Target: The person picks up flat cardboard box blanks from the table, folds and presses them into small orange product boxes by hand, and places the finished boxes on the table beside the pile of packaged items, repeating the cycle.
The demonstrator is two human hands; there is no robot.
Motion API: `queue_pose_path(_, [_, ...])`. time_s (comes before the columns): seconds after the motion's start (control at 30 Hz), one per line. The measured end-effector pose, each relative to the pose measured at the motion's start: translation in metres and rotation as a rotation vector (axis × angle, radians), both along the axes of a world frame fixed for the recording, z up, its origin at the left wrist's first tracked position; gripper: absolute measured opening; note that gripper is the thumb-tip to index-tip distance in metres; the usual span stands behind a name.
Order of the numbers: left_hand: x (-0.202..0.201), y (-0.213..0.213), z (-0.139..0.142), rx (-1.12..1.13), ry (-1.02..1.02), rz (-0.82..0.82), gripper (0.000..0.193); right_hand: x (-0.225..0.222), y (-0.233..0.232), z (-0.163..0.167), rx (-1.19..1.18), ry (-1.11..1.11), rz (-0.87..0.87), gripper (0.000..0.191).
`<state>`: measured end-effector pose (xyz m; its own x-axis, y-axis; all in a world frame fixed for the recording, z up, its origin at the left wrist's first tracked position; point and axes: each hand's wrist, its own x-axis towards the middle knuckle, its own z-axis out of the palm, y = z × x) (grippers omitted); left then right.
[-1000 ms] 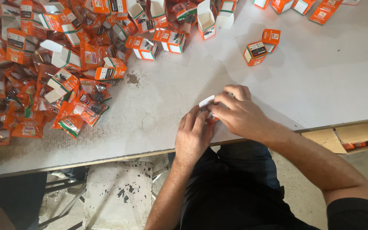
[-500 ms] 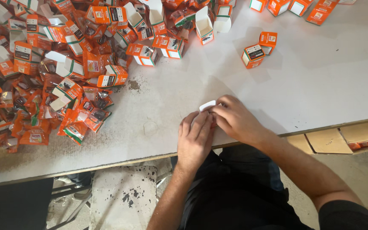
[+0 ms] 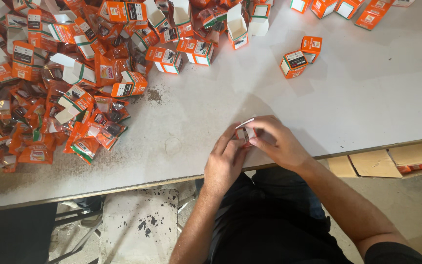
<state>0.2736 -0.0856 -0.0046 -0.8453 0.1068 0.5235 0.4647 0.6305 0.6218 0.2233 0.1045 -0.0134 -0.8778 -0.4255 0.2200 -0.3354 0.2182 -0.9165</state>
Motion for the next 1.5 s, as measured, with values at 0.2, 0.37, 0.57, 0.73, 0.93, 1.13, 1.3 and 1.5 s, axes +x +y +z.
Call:
queue_pose_path(0.2, [-0.001,-0.003,-0.005,0.029,-0.059,-0.022,0.031,-0.022,0.010,0.008,-0.124,-0.347,0.158,0.038])
queue_pose_path(0.37, [0.000,-0.004,-0.011,-0.010,-0.068,-0.014,0.031,-0.030,0.007,0.005,-0.055,-0.398,0.168,0.037])
queue_pose_path(0.57, [0.001,-0.003,-0.011,0.034,-0.015,-0.005,0.039,-0.018,0.006,0.010,0.117,0.323,0.164,0.032])
queue_pose_path(0.73, [0.000,-0.004,-0.008,0.099,-0.090,-0.018,0.044,-0.009,0.014,0.026,0.280,0.507,0.220,0.046])
queue_pose_path(0.93, [0.000,-0.003,-0.004,0.067,-0.022,-0.038,0.044,-0.001,0.002,0.026,0.241,0.561,0.079,0.032])
queue_pose_path(1.13, [0.002,-0.001,0.005,-0.099,0.086,-0.030,0.032,0.005,0.003,0.029,0.358,0.631,0.070,0.033])
queue_pose_path(1.3, [0.005,-0.005,0.010,-0.146,0.125,-0.106,0.030,0.011,0.009,0.031,0.354,0.720,0.053,0.037])
queue_pose_path(1.5, [0.007,-0.006,0.006,-0.023,0.084,-0.147,0.032,0.008,0.017,0.024,0.260,0.640,0.086,0.032])
